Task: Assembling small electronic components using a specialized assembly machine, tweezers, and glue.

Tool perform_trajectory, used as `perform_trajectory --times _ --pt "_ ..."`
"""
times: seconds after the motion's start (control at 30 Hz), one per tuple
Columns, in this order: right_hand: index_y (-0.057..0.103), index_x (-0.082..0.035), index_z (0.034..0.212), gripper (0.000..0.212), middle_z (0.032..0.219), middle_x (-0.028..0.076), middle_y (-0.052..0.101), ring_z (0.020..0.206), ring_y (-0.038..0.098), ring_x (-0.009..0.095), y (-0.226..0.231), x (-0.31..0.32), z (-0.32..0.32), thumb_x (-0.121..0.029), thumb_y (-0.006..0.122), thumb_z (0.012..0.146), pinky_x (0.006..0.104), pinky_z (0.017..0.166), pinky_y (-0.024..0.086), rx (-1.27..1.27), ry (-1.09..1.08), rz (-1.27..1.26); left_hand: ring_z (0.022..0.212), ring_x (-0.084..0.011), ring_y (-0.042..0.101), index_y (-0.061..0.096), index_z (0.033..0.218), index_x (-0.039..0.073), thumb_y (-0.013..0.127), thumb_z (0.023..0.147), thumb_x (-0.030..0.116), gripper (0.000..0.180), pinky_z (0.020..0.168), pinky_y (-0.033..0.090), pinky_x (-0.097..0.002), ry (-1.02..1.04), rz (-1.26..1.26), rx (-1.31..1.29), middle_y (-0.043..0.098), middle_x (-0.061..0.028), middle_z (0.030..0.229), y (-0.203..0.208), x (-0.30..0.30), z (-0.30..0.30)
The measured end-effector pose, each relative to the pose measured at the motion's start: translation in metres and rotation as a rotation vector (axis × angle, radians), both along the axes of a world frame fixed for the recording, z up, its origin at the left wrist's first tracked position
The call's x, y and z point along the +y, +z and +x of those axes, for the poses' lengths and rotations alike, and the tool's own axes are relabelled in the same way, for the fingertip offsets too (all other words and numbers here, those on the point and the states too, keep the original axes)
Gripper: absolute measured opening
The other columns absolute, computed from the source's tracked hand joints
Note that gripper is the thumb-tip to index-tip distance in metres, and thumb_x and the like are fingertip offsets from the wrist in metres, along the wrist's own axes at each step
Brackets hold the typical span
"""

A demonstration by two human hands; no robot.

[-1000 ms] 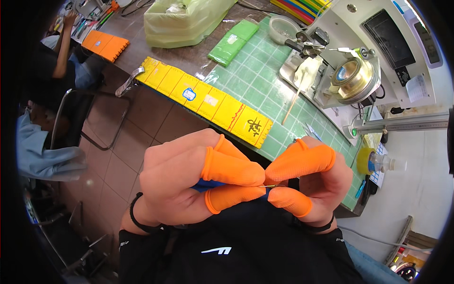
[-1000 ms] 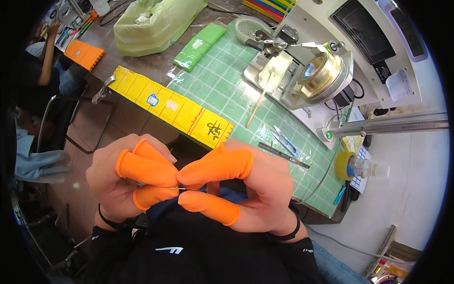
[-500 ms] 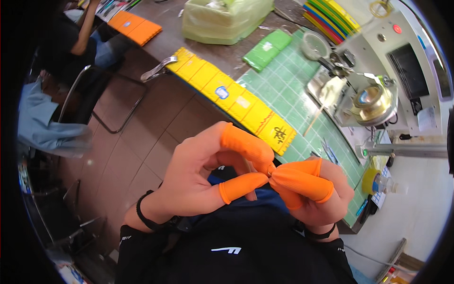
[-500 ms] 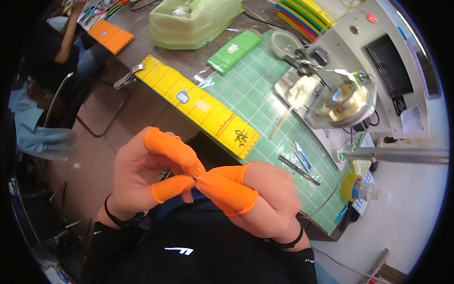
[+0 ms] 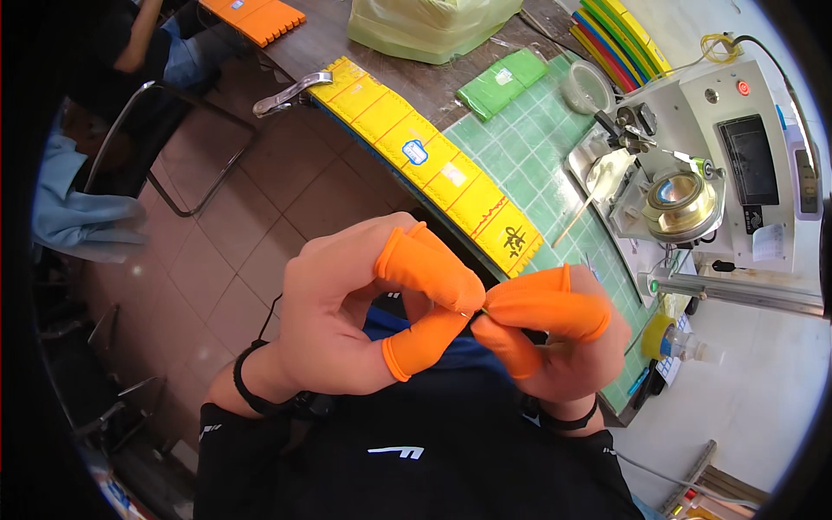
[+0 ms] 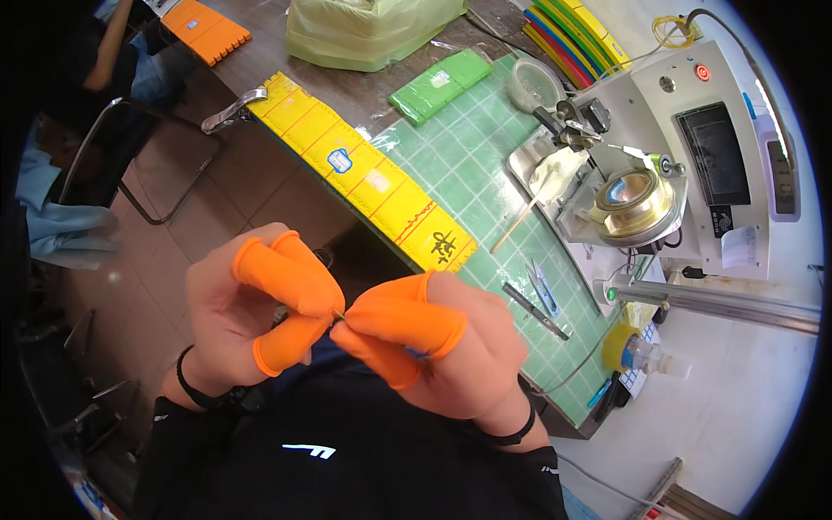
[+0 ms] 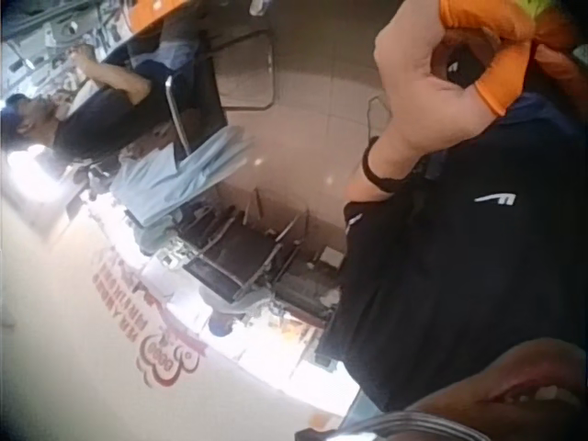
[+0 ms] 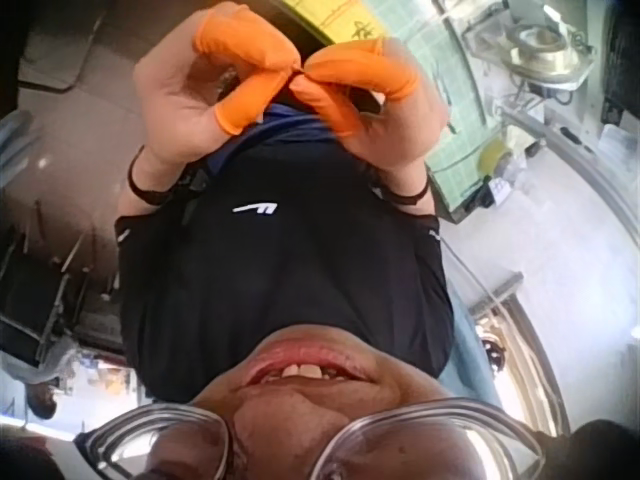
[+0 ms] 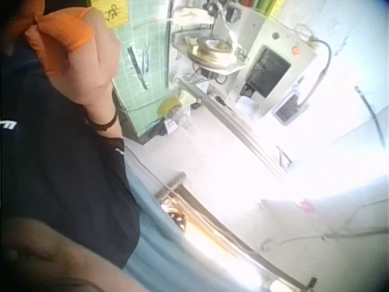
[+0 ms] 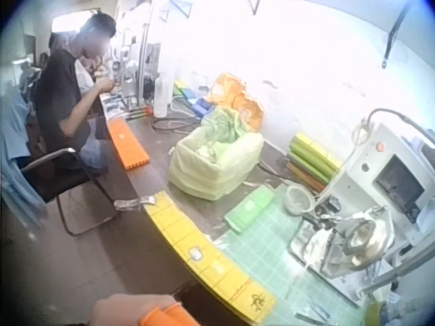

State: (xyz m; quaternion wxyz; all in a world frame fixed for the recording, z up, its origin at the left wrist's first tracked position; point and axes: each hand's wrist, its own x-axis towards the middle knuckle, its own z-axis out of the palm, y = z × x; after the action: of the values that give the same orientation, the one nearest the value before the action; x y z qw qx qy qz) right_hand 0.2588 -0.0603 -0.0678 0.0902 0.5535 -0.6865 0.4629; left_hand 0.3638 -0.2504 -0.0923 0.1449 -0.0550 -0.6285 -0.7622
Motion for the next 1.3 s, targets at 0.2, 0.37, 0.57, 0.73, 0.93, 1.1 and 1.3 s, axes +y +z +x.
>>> perform_trajectory --times 0.2,0.37,0.57,0.73,0.93,1.1,1.3 --pt "0.073 -0.004 0.103 0.035 0.085 0.007 0.073 0.056 0.062 0.012 0.004 0.005 0.003 -0.011 0.093 0.074 0.023 0.048 0.046 -0.257 -0.03 0.003 0.08 -0.0195 0.07 0.07 0.099 0.0 0.08 0.076 -0.008 0.026 0.073 0.054 -0.0291 0.04 -0.068 0.11 0.069 -0.0135 0.094 -0.002 0.005 -0.006" --pt "0.075 -0.004 0.099 0.032 0.083 0.009 0.074 0.06 0.066 0.017 0.004 -0.006 -0.002 -0.008 0.092 0.073 0.0254 0.05 0.048 -0.236 -0.099 0.022 0.082 -0.0212 0.07 0.072 0.1 0.0 0.079 0.076 -0.011 0.027 0.073 0.053 -0.03 0.073 -0.057 0.095 0.07 -0.0165 0.095 -0.002 -0.002 -0.01" --pt "0.074 -0.002 0.096 0.024 0.078 0.011 0.071 0.062 0.067 0.026 0.003 -0.004 0.001 -0.013 0.087 0.079 0.0328 0.058 0.051 -0.07 -0.177 0.005 0.082 -0.0248 0.069 0.073 0.1 0.003 0.08 0.082 -0.004 0.021 0.07 0.053 -0.0304 0.122 -0.162 0.146 0.071 -0.0137 0.097 0.011 0.001 -0.01" --pt "0.064 0.002 0.11 0.033 0.09 0.015 0.065 0.078 0.064 0.029 -0.034 0.033 -0.001 -0.014 0.079 0.085 0.0357 0.079 0.049 -1.011 -0.136 0.067 0.084 -0.0292 0.065 0.071 0.104 0.002 0.075 0.088 -0.001 0.017 0.069 0.052 -0.0334 0.328 -0.461 0.434 0.063 -0.0123 0.094 -0.015 0.018 -0.016" --pt "0.06 -0.002 0.109 0.009 0.079 0.002 0.06 0.062 0.053 0.008 -0.017 0.005 0.007 -0.007 0.053 0.105 0.0207 0.058 0.041 -1.119 0.125 0.06 0.086 -0.0349 0.061 0.061 0.104 0.0 0.072 0.089 0.002 0.019 0.073 0.052 -0.0416 0.429 -0.547 0.473 0.058 -0.0163 0.101 -0.018 0.023 -0.001" --pt "0.06 -0.001 0.109 0.01 0.078 0.002 0.061 0.062 0.055 0.009 -0.011 0.005 0.008 -0.007 0.053 0.105 0.0208 0.058 0.043 -1.057 0.108 0.055 0.085 -0.0343 0.062 0.061 0.105 -0.001 0.073 0.09 0.0 0.019 0.071 0.052 -0.0403 0.368 -0.495 0.443 0.058 -0.0151 0.098 -0.023 0.021 -0.003" --pt "0.063 -0.002 0.107 0.007 0.08 0.002 0.063 0.061 0.056 0.009 -0.016 0.007 0.0 -0.007 0.059 0.103 0.021 0.058 0.044 -1.064 0.087 0.067 0.084 -0.0341 0.066 0.063 0.105 -0.001 0.073 0.09 0.0 0.018 0.072 0.054 -0.0393 0.317 -0.449 0.414 0.06 -0.0137 0.095 -0.022 0.017 -0.007"
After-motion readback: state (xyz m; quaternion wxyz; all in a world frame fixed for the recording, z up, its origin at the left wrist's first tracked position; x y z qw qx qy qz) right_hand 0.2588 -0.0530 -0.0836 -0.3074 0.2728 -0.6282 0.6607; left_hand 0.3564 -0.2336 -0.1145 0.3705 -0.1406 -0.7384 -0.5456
